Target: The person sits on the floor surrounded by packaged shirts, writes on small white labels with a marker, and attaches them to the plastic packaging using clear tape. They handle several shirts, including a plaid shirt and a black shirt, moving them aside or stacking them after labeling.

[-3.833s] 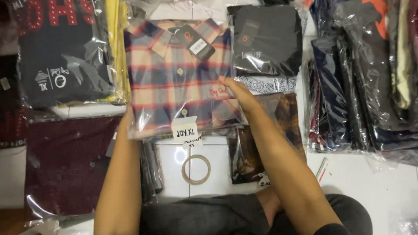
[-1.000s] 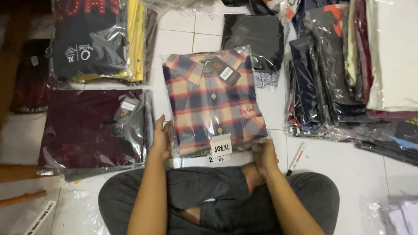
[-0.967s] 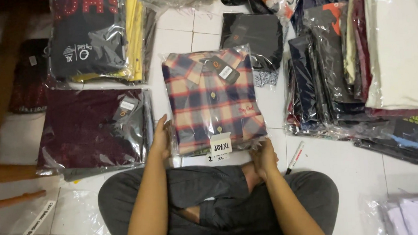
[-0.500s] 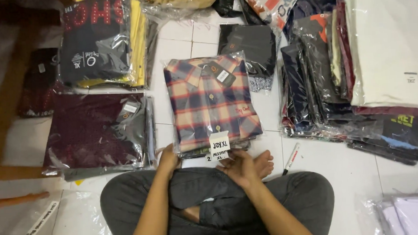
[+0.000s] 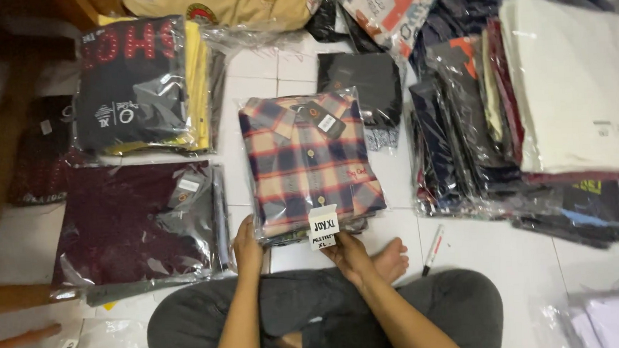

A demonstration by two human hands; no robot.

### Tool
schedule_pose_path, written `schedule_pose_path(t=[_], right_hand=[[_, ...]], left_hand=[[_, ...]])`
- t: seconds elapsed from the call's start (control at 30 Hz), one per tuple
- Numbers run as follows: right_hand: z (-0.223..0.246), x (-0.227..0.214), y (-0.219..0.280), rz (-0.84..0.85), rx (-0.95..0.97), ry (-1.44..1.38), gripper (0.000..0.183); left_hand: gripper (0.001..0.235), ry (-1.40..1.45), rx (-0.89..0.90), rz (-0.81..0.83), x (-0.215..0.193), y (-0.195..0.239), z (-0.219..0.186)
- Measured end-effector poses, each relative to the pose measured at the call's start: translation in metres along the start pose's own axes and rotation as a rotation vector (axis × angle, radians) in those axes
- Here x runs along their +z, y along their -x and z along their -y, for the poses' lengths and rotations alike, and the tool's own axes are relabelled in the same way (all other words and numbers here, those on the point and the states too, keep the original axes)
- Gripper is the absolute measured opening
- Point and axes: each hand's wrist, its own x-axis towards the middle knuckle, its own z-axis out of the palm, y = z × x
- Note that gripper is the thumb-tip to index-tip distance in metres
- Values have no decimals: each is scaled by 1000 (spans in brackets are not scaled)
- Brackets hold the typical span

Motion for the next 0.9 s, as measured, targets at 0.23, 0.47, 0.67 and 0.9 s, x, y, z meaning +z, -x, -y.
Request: schedule_pose_path(t=[0.23,0.47,0.67,0.9], right_hand=[[13,69,-21,-13,-21,25,36],[13,139,-67,-31,-62,33,30],[19,137,-107,-70,-106,147,44],[44,140,-113,-1,-104,173,28]], left_hand=[[49,101,96,-244,-4,36,-75],[66,-434,-113,-10,8,-1,-27],[60,-497,-88,71,5,12,-48],[73,-664,143,159,27,16,-25]])
